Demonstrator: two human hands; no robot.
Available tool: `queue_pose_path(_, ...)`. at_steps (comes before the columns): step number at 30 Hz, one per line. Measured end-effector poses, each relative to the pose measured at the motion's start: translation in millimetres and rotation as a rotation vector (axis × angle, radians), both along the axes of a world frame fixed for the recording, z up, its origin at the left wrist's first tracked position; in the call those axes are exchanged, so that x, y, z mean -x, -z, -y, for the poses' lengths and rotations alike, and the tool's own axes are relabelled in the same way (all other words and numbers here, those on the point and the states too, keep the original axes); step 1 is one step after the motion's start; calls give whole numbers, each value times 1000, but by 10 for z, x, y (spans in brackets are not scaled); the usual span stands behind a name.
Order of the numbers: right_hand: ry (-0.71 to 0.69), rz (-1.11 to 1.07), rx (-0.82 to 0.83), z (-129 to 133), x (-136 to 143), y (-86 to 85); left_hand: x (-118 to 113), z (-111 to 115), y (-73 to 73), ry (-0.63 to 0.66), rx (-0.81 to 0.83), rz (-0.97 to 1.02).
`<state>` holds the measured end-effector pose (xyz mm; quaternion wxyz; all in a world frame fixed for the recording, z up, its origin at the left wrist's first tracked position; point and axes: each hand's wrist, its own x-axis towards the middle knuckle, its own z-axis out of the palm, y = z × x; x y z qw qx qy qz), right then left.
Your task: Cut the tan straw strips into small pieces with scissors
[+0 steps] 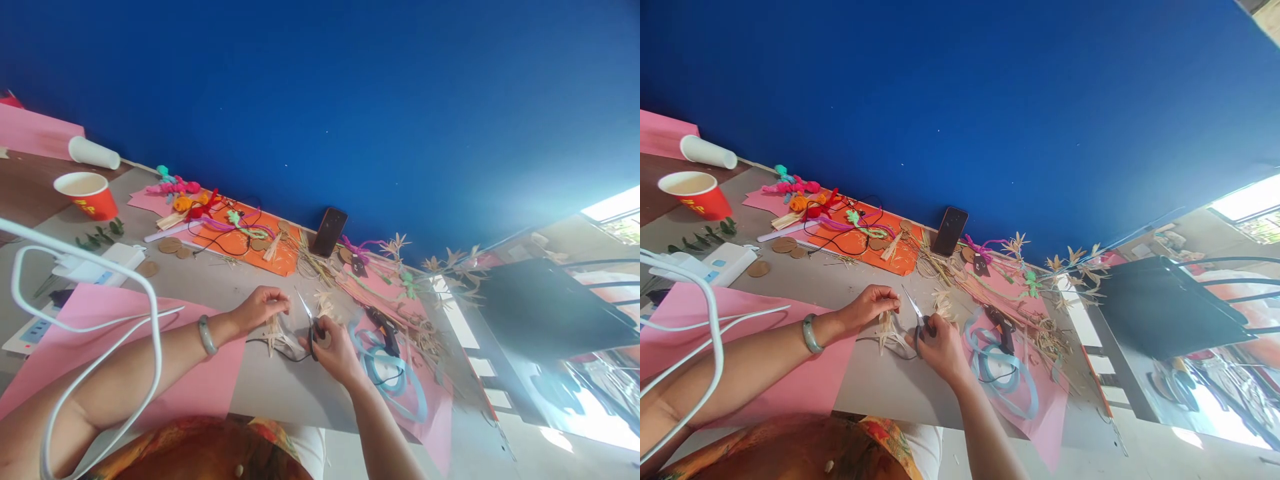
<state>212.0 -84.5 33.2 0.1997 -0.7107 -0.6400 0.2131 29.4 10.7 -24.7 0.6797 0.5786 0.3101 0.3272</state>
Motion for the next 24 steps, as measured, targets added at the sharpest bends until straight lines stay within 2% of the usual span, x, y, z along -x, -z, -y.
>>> queue_pose_path(3, -30, 105, 53, 66, -11, -17, 11, -4, -8, 0, -27, 3)
queue_pose_path(8, -58, 116, 84, 98, -1, 9, 15, -2, -33, 19, -36, 10)
queue_pose_path(24, -80, -112, 94, 73, -85, 162, 13, -4, -16, 52, -10, 30)
